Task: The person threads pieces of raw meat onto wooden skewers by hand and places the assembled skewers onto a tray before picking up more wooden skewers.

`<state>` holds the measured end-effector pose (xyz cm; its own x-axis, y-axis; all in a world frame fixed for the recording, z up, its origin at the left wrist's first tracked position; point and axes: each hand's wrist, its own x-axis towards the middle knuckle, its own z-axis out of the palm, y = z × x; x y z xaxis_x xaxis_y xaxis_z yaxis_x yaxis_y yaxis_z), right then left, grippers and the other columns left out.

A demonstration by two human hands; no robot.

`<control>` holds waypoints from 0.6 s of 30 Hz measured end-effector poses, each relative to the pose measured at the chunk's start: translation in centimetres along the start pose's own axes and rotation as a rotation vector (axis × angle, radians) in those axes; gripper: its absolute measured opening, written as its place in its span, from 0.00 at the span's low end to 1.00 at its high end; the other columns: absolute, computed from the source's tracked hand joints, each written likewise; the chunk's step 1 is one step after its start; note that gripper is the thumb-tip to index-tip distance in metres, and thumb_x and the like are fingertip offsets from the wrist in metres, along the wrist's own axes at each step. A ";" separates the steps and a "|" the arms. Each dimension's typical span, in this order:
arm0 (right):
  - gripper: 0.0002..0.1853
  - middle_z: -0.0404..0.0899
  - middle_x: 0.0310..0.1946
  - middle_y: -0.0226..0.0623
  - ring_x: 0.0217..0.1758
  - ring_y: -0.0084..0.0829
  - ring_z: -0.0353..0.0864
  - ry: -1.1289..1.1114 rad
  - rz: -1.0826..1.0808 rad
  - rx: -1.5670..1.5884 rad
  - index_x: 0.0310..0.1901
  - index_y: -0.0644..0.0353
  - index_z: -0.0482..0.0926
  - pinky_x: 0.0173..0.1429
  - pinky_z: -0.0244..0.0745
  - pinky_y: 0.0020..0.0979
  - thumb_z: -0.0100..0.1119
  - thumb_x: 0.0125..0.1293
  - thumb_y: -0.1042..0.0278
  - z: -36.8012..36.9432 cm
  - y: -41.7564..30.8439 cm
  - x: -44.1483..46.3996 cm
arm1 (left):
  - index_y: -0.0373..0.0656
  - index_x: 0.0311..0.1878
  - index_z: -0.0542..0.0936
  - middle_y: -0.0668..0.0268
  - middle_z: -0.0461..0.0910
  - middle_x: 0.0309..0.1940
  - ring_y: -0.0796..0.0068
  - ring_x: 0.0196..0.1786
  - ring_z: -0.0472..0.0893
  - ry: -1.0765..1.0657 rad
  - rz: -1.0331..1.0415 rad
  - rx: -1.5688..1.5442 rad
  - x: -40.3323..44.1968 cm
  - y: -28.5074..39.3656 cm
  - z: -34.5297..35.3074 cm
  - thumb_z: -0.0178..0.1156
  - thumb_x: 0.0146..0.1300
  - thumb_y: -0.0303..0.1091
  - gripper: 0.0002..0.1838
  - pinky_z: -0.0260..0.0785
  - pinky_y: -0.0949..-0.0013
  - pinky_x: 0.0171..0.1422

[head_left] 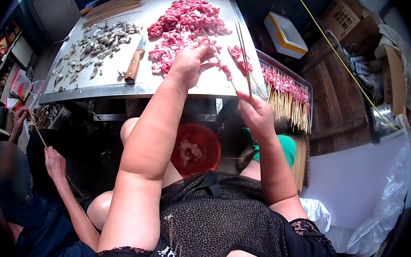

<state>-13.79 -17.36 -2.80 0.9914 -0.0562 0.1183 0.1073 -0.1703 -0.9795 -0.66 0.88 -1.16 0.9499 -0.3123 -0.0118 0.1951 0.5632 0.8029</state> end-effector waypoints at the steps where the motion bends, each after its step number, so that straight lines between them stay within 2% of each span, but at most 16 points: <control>1: 0.11 0.73 0.24 0.25 0.24 0.12 0.67 0.015 -0.012 -0.020 0.47 0.63 0.79 0.28 0.63 0.17 0.54 0.63 0.75 0.0 0.1 0.1 | 0.38 0.52 0.72 0.55 0.79 0.45 0.69 0.45 0.80 -0.022 0.008 -0.032 0.0 0.1 0.1 0.47 0.70 0.35 0.13 0.76 0.67 0.47; 5: 0.12 0.73 0.26 0.24 0.25 0.12 0.66 0.013 -0.128 -0.169 0.49 0.64 0.78 0.28 0.61 0.15 0.53 0.65 0.72 0.0 1.4 0.5 | 0.37 0.52 0.71 0.56 0.80 0.42 0.68 0.46 0.80 -0.056 0.045 -0.034 -0.4 -0.2 0.7 0.50 0.68 0.32 0.13 0.76 0.70 0.47; 7: 0.11 0.72 0.22 0.33 0.23 0.21 0.70 0.066 -0.385 -0.376 0.46 0.65 0.78 0.29 0.66 0.22 0.53 0.62 0.77 0.5 1.3 0.6 | 0.37 0.52 0.71 0.56 0.80 0.41 0.67 0.45 0.81 -0.014 0.065 -0.045 -0.2 -0.4 0.6 0.51 0.68 0.32 0.13 0.76 0.70 0.46; 10: 0.11 0.72 0.22 0.35 0.23 0.25 0.70 0.034 -0.396 -0.358 0.46 0.66 0.78 0.30 0.67 0.23 0.53 0.62 0.78 0.8 1.3 0.3 | 0.37 0.53 0.71 0.59 0.80 0.38 0.67 0.43 0.81 0.043 0.087 -0.081 0.0 -0.4 0.5 0.52 0.67 0.31 0.13 0.77 0.68 0.46; 12: 0.10 0.73 0.23 0.32 0.23 0.21 0.70 0.019 -0.346 -0.346 0.46 0.65 0.79 0.29 0.66 0.22 0.52 0.63 0.77 1.0 0.7 -0.1 | 0.37 0.51 0.72 0.59 0.80 0.37 0.66 0.41 0.82 0.075 0.076 -0.140 0.0 -0.3 0.6 0.52 0.66 0.30 0.13 0.77 0.68 0.45; 14: 0.11 0.73 0.24 0.27 0.21 0.16 0.67 -0.030 -0.124 -0.127 0.47 0.63 0.79 0.26 0.63 0.18 0.51 0.65 0.75 0.9 0.4 -0.6 | 0.36 0.51 0.72 0.59 0.80 0.36 0.65 0.41 0.82 0.061 0.077 -0.176 0.1 -0.4 0.4 0.52 0.66 0.29 0.12 0.77 0.67 0.46; 15: 0.11 0.73 0.24 0.27 0.21 0.16 0.67 -0.030 -0.124 -0.127 0.47 0.63 0.79 0.26 0.63 0.18 0.51 0.65 0.75 0.9 -0.1 -0.8 | 0.36 0.50 0.72 0.59 0.80 0.36 0.65 0.40 0.82 0.045 0.079 -0.214 0.1 -0.5 0.4 0.52 0.66 0.29 0.12 0.77 0.66 0.47; 17: 0.12 0.73 0.25 0.24 0.18 0.10 0.63 -0.100 0.155 0.207 0.50 0.62 0.77 0.21 0.57 0.13 0.50 0.66 0.74 0.7 -0.9 -1.2 | 0.36 0.50 0.72 0.58 0.80 0.36 0.64 0.40 0.82 0.060 0.102 -0.243 0.3 -0.6 0.5 0.52 0.66 0.28 0.11 0.78 0.65 0.48; 18: 0.12 0.73 0.25 0.24 0.18 0.10 0.63 -0.098 0.156 0.207 0.50 0.62 0.77 0.21 0.57 0.13 0.50 0.66 0.74 0.6 -1.0 -1.3 | 0.36 0.49 0.72 0.58 0.80 0.36 0.63 0.40 0.82 0.074 0.125 -0.270 0.3 -0.5 0.6 0.52 0.66 0.28 0.11 0.78 0.64 0.49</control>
<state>-15.17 -16.49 -2.08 0.9986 0.0316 -0.0426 -0.0438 0.0386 -0.9983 -0.61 0.03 -1.23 0.9840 -0.1765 0.0261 0.1237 0.7802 0.6131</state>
